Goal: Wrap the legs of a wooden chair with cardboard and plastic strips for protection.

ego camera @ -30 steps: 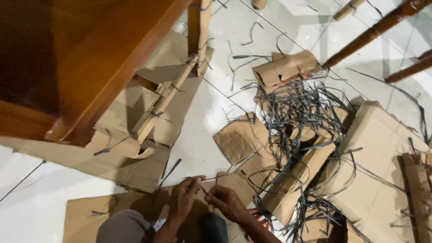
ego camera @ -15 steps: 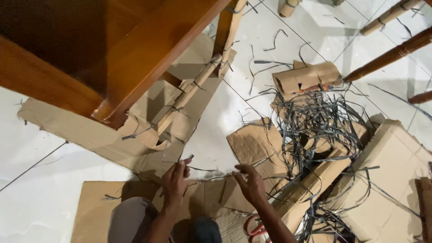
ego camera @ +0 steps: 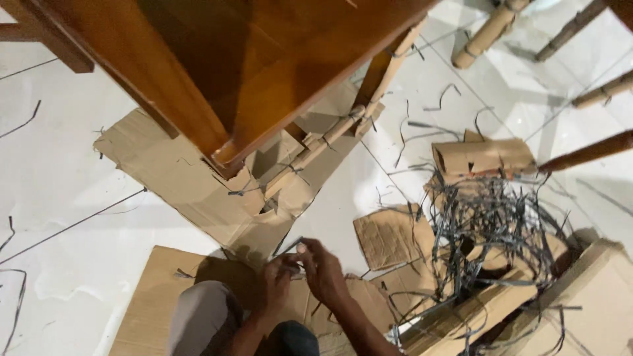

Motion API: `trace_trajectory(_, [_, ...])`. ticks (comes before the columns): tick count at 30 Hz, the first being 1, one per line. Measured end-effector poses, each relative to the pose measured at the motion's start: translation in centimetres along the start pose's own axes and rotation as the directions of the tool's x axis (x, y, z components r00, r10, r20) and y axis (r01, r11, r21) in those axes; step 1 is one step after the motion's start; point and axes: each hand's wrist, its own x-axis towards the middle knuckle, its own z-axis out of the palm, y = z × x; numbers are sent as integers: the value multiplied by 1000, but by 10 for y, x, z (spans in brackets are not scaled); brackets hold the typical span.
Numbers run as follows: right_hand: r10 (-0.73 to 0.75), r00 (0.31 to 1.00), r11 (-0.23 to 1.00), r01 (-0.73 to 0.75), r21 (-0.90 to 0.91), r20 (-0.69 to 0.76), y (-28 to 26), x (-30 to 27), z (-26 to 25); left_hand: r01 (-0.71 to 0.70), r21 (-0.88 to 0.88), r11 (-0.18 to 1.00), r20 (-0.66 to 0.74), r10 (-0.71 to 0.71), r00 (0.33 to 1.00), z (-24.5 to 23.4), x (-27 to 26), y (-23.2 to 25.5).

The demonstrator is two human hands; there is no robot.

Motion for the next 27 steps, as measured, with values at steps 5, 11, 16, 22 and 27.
trace_trajectory(5, [157,959,975,-188,116,234,-13,-2,9,143,-480,866,-54,-193,980,-11,-5,-6])
trace_trajectory(11, [135,981,981,-153,122,143,45,16,16,131,108,986,-345,-86,935,-53,10,11])
trace_trajectory(16, [391,863,863,-223,454,-319,66,44,4,93,429,898,-317,53,947,-93,60,-6])
trace_trajectory(22, [79,975,990,-51,134,-210,-27,61,10,72,-853,516,142,98,985,-93,120,-26])
trace_trajectory(27, [-395,913,905,368,-214,-98,-52,82,47,-333,-139,933,-152,312,938,-72,125,15])
